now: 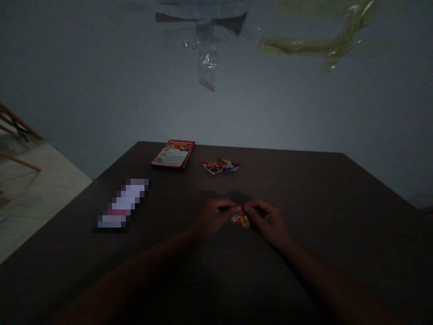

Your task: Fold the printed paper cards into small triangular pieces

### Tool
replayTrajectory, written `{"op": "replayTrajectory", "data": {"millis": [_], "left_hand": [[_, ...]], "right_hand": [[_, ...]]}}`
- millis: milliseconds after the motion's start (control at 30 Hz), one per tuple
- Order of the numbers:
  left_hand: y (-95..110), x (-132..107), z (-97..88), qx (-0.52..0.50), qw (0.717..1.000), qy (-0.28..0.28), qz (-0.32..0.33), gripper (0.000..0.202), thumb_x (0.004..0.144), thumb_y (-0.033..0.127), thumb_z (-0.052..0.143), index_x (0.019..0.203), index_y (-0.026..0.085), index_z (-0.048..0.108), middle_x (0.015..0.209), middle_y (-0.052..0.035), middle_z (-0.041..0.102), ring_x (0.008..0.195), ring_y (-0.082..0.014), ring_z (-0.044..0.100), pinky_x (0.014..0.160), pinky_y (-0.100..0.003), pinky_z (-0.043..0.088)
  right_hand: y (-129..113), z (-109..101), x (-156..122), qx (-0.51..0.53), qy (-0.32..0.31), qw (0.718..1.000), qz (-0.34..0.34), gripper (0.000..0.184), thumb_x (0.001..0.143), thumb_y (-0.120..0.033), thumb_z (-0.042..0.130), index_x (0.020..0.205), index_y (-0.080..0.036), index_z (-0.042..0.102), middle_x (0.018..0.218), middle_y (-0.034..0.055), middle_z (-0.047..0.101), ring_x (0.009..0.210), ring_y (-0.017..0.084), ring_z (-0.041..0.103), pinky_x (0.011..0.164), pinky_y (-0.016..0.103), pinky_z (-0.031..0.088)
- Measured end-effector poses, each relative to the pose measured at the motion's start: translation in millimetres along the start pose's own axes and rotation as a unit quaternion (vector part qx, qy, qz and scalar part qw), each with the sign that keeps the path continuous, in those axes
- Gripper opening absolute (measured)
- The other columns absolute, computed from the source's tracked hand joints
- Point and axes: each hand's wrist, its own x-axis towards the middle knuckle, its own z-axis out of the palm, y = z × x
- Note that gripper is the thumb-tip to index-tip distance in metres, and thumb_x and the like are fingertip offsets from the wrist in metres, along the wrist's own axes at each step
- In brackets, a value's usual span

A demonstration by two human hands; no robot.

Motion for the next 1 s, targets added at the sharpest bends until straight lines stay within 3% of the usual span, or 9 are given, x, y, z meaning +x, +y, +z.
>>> {"op": "replayTrajectory", "data": {"millis": [333,500,633,1000], "left_hand": [[-5,1,0.3,-0.049,0.998,-0.009,-0.045,0.029,0.077,0.041,0.062,0.078,0.013,0.069,0.07,-0.0023,0.064,0.064,-0.0118,0.055,0.058,-0.021,0.04],[-6,1,-0.5,-0.045,0.996,-0.02,-0.077,0.027,0.072,0.04,0.067,0.077,0.014,0.07,0.069,-0.0021,0.066,0.064,-0.0126,0.057,0.058,-0.021,0.04],[-6,1,-0.3,-0.025,0.997,-0.021,-0.063,0.025,0.072,0.039,0.067,0.076,0.015,0.07,0.068,-0.0015,0.065,0.063,-0.012,0.056,0.057,-0.021,0.039],[1,1,0.8,-0.025,0.999,0.014,-0.016,0.025,0.076,0.039,0.064,0.074,0.014,0.07,0.069,-0.0024,0.064,0.062,-0.0112,0.055,0.057,-0.021,0.039]], "right_hand": [[3,-1,-1,0.007,0.005,1.0,0.011,0.021,0.081,-0.039,0.058,0.079,-0.019,0.066,0.073,0.0033,0.067,0.068,0.017,0.06,0.063,0.027,0.048],[2,-5,2,0.007,-0.05,0.999,-0.016,0.019,0.081,-0.037,0.058,0.084,-0.021,0.068,0.08,0.0039,0.069,0.075,0.018,0.062,0.069,0.029,0.049],[-4,-6,3,-0.014,-0.068,0.997,-0.043,0.018,0.082,-0.035,0.057,0.082,-0.022,0.068,0.078,0.0035,0.069,0.074,0.017,0.063,0.068,0.029,0.048],[-6,-1,0,-0.017,-0.013,0.996,-0.084,0.016,0.084,-0.031,0.055,0.083,-0.021,0.067,0.078,0.0042,0.067,0.072,0.017,0.061,0.065,0.029,0.047]]}}
